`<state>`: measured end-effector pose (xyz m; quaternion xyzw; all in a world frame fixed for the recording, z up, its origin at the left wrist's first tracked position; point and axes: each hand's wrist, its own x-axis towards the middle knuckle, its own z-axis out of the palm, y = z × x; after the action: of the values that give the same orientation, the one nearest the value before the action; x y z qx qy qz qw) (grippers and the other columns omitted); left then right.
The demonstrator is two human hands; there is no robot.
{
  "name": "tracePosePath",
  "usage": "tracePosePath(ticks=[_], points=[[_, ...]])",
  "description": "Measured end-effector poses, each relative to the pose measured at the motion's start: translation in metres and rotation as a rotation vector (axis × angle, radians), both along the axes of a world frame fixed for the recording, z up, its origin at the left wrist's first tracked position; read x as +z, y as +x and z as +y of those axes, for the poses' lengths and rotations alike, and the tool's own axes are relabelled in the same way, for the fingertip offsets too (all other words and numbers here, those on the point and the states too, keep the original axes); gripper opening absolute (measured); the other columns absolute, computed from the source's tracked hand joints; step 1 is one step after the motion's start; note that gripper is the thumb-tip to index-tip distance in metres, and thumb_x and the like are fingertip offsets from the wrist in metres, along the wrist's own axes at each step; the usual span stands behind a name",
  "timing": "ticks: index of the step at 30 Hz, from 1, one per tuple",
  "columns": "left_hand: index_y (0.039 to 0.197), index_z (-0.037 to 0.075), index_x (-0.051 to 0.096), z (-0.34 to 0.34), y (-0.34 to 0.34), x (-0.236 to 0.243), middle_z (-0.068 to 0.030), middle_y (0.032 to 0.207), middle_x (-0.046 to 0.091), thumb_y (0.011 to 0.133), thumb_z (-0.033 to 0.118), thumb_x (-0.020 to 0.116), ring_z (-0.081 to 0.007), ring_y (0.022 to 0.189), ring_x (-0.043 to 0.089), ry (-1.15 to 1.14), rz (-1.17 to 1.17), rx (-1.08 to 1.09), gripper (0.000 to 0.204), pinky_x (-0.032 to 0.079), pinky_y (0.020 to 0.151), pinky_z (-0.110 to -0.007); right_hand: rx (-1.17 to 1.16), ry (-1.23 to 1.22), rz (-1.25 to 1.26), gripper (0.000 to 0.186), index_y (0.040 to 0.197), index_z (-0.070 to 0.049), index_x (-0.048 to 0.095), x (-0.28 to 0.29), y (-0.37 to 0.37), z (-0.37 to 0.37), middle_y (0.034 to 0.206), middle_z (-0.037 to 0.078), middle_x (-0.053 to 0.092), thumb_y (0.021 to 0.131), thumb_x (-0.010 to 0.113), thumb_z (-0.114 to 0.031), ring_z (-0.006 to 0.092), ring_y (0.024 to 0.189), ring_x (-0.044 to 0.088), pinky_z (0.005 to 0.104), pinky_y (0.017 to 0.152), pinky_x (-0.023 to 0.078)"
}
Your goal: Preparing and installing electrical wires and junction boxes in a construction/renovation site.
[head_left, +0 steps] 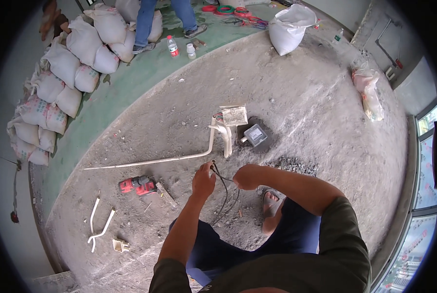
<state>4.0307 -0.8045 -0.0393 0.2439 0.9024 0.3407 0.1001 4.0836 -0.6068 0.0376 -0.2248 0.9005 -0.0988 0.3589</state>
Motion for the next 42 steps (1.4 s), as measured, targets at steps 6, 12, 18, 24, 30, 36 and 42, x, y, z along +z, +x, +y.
tracePosePath(ticks=[6,12,18,24,30,36,42], points=[[0.131,0.006,0.044,-0.006,0.003,0.005,-0.0132,0.132,0.049,0.08,0.009,0.057,-0.0305,0.12,0.048,-0.054,-0.016,-0.073,0.053,0.039,0.1,-0.038,0.098,-0.141,-0.04,0.021,0.092,-0.004,0.066,-0.016,-0.012,-0.022,0.087,0.014,0.067,0.078,0.058,-0.017,0.0336,0.087,0.065,0.0438,0.074,0.051],[0.142,0.004,0.028,-0.001,0.024,0.005,-0.0189,0.145,0.032,0.081,0.009,0.06,-0.0324,0.132,0.035,0.194,-0.326,0.067,0.069,0.029,0.108,-0.037,0.106,-0.002,-0.157,0.023,0.103,-0.009,0.061,-0.02,-0.013,-0.038,0.093,0.013,0.065,0.082,0.055,-0.018,0.0314,0.094,0.063,0.0428,0.077,0.05],[0.145,0.006,0.019,0.005,0.093,0.104,-0.0182,0.14,0.035,0.088,0.022,0.06,-0.0277,0.121,0.046,0.204,-0.605,0.397,0.072,0.042,0.095,-0.036,-0.319,-0.287,-0.257,0.05,0.135,-0.01,0.038,-0.021,0.032,-0.033,0.122,0.019,0.053,0.089,0.051,-0.022,0.0347,0.109,0.056,0.043,0.087,0.047],[0.146,0.011,0.019,-0.006,0.156,0.256,-0.0136,0.144,0.028,0.097,0.037,0.044,-0.0259,0.128,0.037,0.42,-1.169,0.695,0.061,0.046,0.092,-0.041,-0.91,-0.815,-0.611,0.061,0.138,-0.006,0.035,0.068,0.11,-0.042,0.128,0.022,0.047,0.092,0.048,-0.045,0.0355,0.117,0.049,0.0424,0.098,0.038],[0.145,0.011,0.019,0.012,0.161,0.402,-0.0058,0.147,0.027,0.096,0.056,0.025,-0.0207,0.133,0.03,0.724,-1.582,0.571,0.067,0.032,0.103,-0.045,-0.755,-0.94,-0.292,0.064,0.139,-0.01,0.034,0.305,0.107,-0.018,0.14,0.021,0.035,0.093,0.041,-0.054,0.0367,0.131,0.032,0.0471,0.107,0.026],[0.143,0.012,0.024,0.036,0.164,0.482,-0.0078,0.145,0.029,0.097,0.048,0.03,-0.02,0.132,0.032,1.437,-1.813,0.424,0.059,0.026,0.108,-0.045,-0.441,-1.044,0.503,0.056,0.132,-0.008,0.042,0.46,0.095,-0.028,0.13,0.019,0.044,0.091,0.045,-0.047,0.0353,0.12,0.043,0.0484,0.098,0.033],[0.137,0.005,0.035,-0.017,0.164,0.6,-0.0149,0.14,0.038,0.097,0.044,0.029,-0.0273,0.129,0.038,0.804,-1.667,0.787,0.056,0.032,0.105,-0.042,-0.447,-0.877,0.673,0.029,0.112,-0.005,0.053,0.435,0.157,-0.08,0.102,0.014,0.059,0.088,0.046,-0.02,0.0329,0.094,0.057,0.041,0.083,0.047]])
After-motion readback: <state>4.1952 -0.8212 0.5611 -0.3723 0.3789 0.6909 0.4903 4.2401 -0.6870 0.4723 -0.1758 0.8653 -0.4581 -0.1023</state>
